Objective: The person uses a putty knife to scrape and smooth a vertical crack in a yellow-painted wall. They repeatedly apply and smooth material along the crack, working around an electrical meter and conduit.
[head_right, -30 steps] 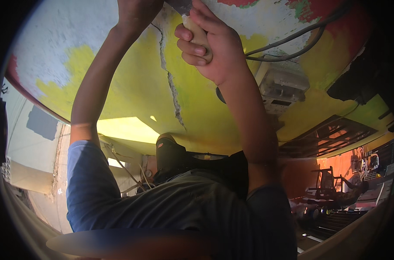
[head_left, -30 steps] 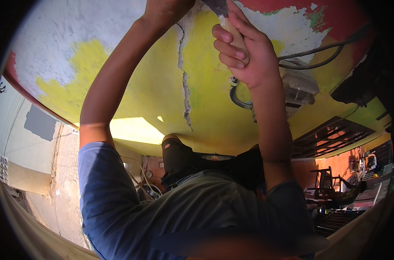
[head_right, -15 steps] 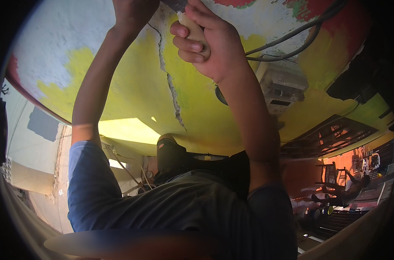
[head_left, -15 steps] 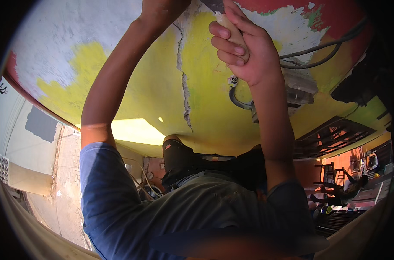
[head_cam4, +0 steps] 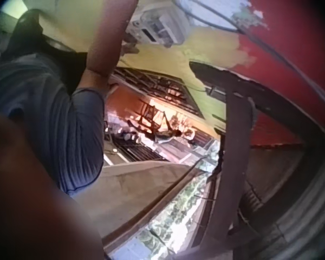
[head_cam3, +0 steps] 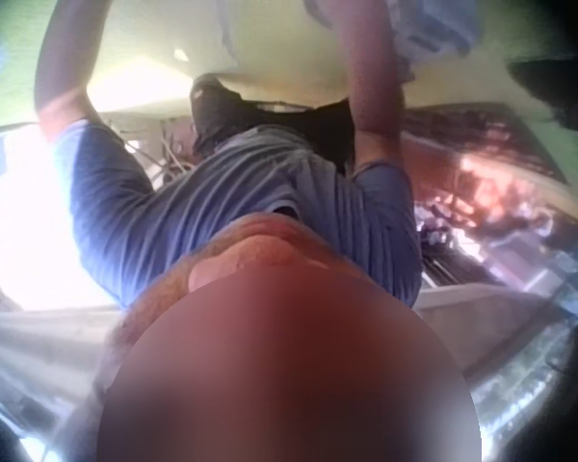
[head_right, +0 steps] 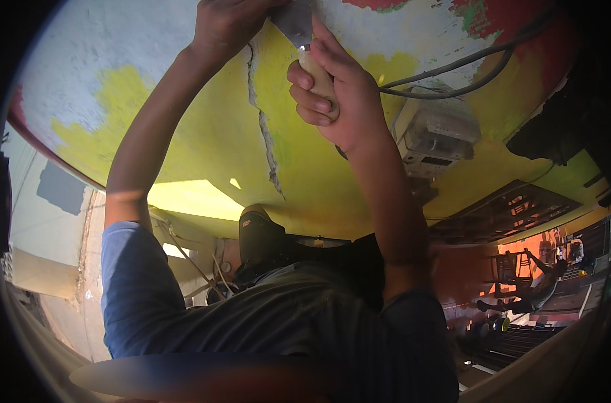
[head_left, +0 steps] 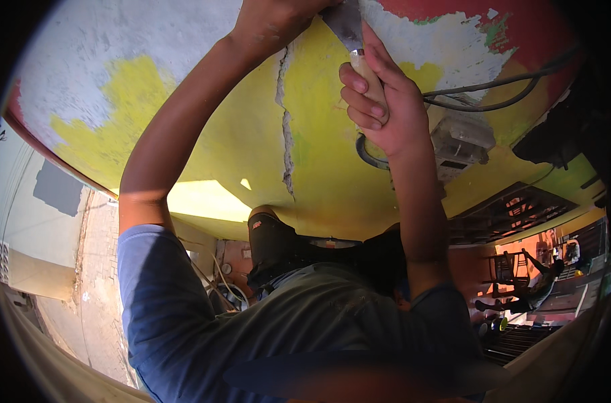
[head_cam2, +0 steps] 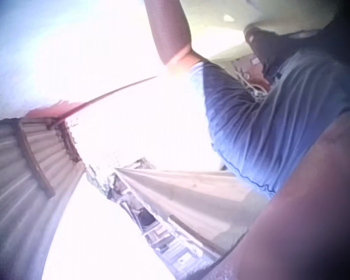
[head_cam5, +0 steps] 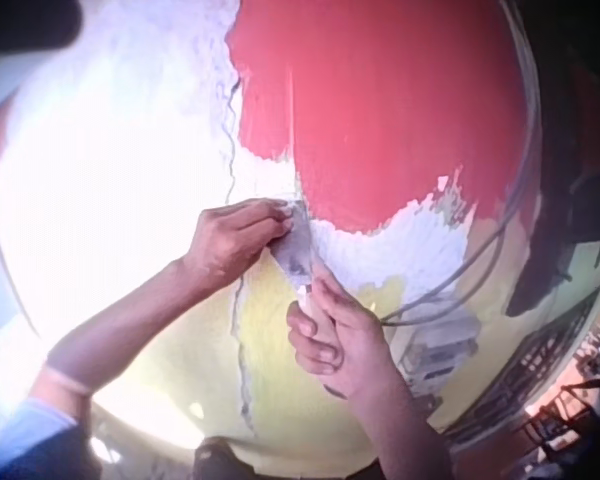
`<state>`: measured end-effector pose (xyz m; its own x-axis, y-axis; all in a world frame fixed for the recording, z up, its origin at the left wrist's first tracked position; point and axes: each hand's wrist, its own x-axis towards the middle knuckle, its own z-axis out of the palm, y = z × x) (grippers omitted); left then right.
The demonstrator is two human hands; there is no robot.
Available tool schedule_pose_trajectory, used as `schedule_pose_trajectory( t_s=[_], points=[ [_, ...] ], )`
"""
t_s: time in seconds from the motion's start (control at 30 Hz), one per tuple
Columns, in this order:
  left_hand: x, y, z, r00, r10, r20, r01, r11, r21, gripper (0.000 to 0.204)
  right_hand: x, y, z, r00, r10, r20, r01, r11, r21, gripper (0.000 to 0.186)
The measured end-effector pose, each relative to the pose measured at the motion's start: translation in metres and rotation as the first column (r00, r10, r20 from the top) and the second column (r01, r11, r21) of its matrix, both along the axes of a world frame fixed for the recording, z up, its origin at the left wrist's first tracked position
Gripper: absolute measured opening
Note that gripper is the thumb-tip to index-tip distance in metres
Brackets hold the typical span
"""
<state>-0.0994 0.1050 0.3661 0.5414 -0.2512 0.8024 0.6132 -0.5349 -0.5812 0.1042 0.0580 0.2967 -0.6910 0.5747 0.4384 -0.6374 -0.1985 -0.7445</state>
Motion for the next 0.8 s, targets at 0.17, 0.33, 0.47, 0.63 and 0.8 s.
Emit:
schedule_pose_trajectory(
  t_s=[0.17, 0.33, 0.47, 0.63, 0.8],
  points=[
    [-0.002, 0.005, 0.005, 0.997, 0.023, 0.076, -0.019, 0.999, -0.043, 0.01, 0.004, 0.013, -0.004, 0.999, 0.039, -0.025, -0.04, 0.999, -0.016, 0.049],
    [-0.005, -0.002, -0.01, 0.998, 0.023, 0.061, -0.015, 0.992, -0.127, 0.009, 0.01, 0.001, -0.009, 0.997, 0.077, -0.003, -0.077, 0.992, -0.099, 0.049],
    [-0.003, -0.005, -0.015, 0.999, 0.03, 0.032, -0.026, 0.993, -0.114, 0.009, 0.011, 0.0, -0.013, 1.0, 0.014, 0.024, -0.011, 0.995, -0.097, 0.051],
    [-0.002, -0.001, -0.012, 0.998, 0.013, 0.06, -0.008, 0.997, -0.082, 0.01, 0.003, 0.006, -0.018, 1.0, -0.006, 0.011, 0.007, 1.0, -0.026, 0.052],
    [-0.004, 0.002, -0.015, 1.0, 0.031, 0.005, -0.03, 0.998, -0.05, 0.01, 0.003, 0.005, -0.022, 1.0, 0.008, -0.029, -0.01, 0.997, -0.073, 0.051]
  ],
)
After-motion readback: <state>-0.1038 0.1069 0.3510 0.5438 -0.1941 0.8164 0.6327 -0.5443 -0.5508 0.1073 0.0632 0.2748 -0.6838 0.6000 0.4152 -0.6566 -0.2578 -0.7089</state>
